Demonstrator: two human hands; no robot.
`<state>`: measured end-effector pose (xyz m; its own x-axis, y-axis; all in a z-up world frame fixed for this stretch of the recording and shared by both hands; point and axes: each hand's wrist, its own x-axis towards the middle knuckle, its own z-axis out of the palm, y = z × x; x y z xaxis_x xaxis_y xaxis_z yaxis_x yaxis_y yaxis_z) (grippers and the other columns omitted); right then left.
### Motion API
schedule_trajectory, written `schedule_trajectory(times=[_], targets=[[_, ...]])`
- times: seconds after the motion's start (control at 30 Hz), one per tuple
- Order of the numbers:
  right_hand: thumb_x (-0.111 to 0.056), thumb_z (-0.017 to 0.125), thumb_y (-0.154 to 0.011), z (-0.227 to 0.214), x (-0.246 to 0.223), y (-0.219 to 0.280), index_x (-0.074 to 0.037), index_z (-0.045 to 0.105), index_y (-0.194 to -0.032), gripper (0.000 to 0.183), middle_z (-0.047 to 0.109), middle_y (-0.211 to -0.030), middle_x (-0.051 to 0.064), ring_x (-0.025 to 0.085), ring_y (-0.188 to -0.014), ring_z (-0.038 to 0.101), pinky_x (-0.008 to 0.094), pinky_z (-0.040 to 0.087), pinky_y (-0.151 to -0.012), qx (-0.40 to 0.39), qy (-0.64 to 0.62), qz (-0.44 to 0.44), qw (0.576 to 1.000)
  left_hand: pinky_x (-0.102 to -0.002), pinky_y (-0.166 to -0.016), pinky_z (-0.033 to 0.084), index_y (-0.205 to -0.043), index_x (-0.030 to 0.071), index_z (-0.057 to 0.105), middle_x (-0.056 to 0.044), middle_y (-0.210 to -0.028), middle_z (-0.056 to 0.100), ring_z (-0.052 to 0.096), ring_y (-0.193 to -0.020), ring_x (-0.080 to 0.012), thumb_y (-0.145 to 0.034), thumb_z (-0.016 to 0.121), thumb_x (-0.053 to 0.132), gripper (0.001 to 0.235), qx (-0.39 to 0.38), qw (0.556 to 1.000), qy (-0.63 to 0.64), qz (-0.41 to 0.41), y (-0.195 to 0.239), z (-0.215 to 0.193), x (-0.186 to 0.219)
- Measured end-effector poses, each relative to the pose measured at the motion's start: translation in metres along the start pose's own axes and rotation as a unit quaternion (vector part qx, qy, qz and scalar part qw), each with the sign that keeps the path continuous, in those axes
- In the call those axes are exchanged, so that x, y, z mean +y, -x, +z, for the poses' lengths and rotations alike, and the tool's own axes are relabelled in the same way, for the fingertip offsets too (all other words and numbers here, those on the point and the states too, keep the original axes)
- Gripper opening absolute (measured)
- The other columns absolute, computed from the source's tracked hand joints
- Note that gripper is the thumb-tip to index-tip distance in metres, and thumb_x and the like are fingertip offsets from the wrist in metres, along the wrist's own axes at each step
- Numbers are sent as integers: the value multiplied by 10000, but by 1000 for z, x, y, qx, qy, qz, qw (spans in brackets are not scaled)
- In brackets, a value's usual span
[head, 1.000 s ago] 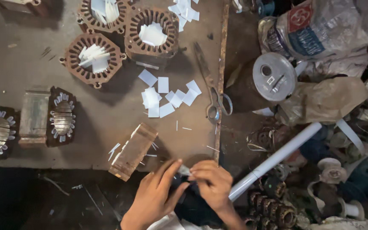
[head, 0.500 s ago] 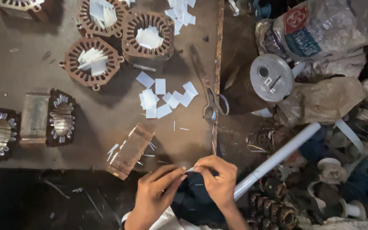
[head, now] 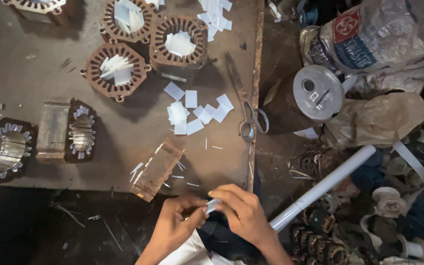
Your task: The person inserts small rectangular insulating strips into the slots of motor stators and uses large shears to trim the protruding edges of the strips.
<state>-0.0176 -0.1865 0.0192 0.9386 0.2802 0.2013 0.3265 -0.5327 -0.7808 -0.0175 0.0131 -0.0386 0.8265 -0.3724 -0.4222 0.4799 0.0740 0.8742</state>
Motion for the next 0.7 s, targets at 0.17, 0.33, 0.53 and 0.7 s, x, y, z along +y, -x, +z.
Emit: schedule_trajectory(times=[0.17,0.33,0.53,0.7], targets=[[-5,819,-767,-6,-5,-3,-43,730,-1138,383,720,-1044,72,216,-852,751,311,589,-709,-32,21,-93,995,-242,-562,548,-905,-56,741,-72,-727,737,675,-620,-85,-891,717,33,93,2,999,9,43,9,-2,-4],[32,787,-790,-3,-1,-1,-44,734,-1160,381,731,-1054,76,208,-853,766,296,609,-706,-35,11,-123,992,-239,-564,580,-925,-41,732,-79,-727,775,716,-633,-88,-907,715,47,92,13,998,-6,56,18,0,0],[92,747,-797,14,2,-6,-33,788,-973,220,752,-968,79,177,-792,782,273,639,-698,58,-48,19,997,-271,-523,538,-1044,5,773,-57,-661,751,689,-560,-121,-857,752,92,207,211,951,-180,137,41,-7,11],[79,780,-798,24,1,-22,-10,777,-934,162,763,-946,80,168,-803,783,265,633,-718,97,-39,41,994,-310,-863,494,-1190,-35,587,-155,-1040,631,607,-932,-230,-1098,536,389,436,405,776,-216,433,28,-39,33]])
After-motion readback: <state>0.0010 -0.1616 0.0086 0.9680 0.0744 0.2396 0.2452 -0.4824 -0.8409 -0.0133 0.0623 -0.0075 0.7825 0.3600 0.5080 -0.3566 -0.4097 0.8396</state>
